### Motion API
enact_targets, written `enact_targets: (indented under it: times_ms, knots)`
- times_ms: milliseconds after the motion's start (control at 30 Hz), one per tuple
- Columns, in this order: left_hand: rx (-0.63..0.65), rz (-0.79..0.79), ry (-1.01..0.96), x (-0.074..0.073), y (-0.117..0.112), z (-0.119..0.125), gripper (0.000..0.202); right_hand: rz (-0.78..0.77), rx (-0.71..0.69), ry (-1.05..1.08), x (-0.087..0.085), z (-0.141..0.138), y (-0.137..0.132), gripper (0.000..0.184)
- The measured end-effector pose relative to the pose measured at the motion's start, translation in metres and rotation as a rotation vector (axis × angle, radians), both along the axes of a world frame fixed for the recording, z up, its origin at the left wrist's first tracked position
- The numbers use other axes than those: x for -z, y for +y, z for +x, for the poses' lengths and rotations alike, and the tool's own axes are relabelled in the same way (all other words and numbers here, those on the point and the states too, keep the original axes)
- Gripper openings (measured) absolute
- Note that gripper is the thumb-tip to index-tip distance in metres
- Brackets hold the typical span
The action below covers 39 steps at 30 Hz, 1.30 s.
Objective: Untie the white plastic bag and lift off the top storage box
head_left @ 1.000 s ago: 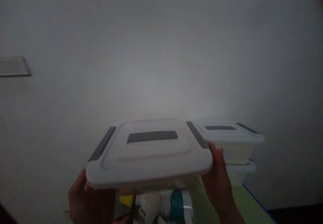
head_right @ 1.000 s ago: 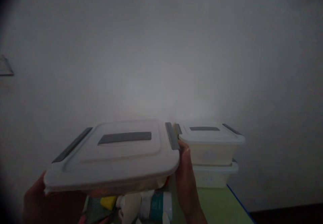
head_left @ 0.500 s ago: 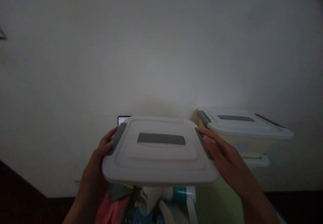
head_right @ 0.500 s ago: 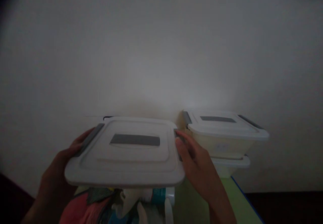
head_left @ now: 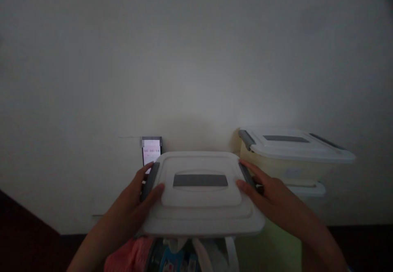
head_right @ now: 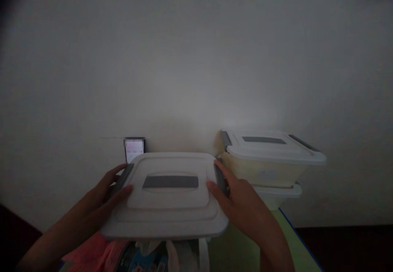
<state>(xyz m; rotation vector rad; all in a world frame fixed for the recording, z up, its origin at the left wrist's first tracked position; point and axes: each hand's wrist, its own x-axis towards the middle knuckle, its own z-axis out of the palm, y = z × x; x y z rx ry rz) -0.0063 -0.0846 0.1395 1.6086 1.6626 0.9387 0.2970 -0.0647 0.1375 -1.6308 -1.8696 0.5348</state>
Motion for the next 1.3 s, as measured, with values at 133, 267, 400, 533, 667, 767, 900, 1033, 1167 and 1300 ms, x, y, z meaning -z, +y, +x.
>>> enact_targets:
  times_ms: [133, 267, 400, 533, 667, 767, 900, 1033, 1167, 1300]
  knots:
    - [-0.036, -0.014, -0.017, -0.006, 0.002, -0.004, 0.068, 0.027, -0.014, 0.064, 0.001, -0.001, 0.004, 0.064]
    - [-0.039, -0.003, 0.015, -0.013, 0.001, -0.008, 0.068, 0.066, -0.050, 0.064, -0.002, -0.001, 0.006, 0.058]
    - [-0.016, -0.027, 0.037, -0.016, -0.001, -0.007, 0.065, -0.003, -0.080, -0.010, -0.005, 0.000, 0.006, 0.062]
    - [-0.010, -0.028, 0.117, -0.014, -0.001, -0.004, 0.063, -0.022, -0.078, -0.043, -0.004, -0.002, 0.008, 0.065]
    - [-0.023, -0.022, 0.186, -0.013, 0.000, -0.003, 0.066, -0.038, -0.086, -0.042, -0.002, -0.002, 0.008, 0.065]
    - [-0.018, -0.011, 0.195, -0.013, 0.002, -0.004, 0.067, -0.028, -0.076, -0.037, -0.002, -0.002, 0.009, 0.066]
    - [-0.031, -0.019, 0.256, -0.012, 0.004, -0.007, 0.068, -0.036, -0.073, -0.016, -0.003, -0.002, 0.010, 0.066]
    - [-0.042, -0.024, 0.317, -0.011, 0.004, -0.008, 0.069, -0.030, -0.076, 0.006, -0.002, -0.001, 0.010, 0.065]
    - [-0.049, -0.011, 0.357, -0.012, 0.003, -0.008, 0.068, -0.009, -0.085, 0.016, -0.001, 0.000, 0.010, 0.065]
    - [-0.049, -0.005, 0.386, -0.014, 0.003, -0.007, 0.065, 0.014, -0.079, 0.016, 0.000, 0.001, 0.010, 0.063]
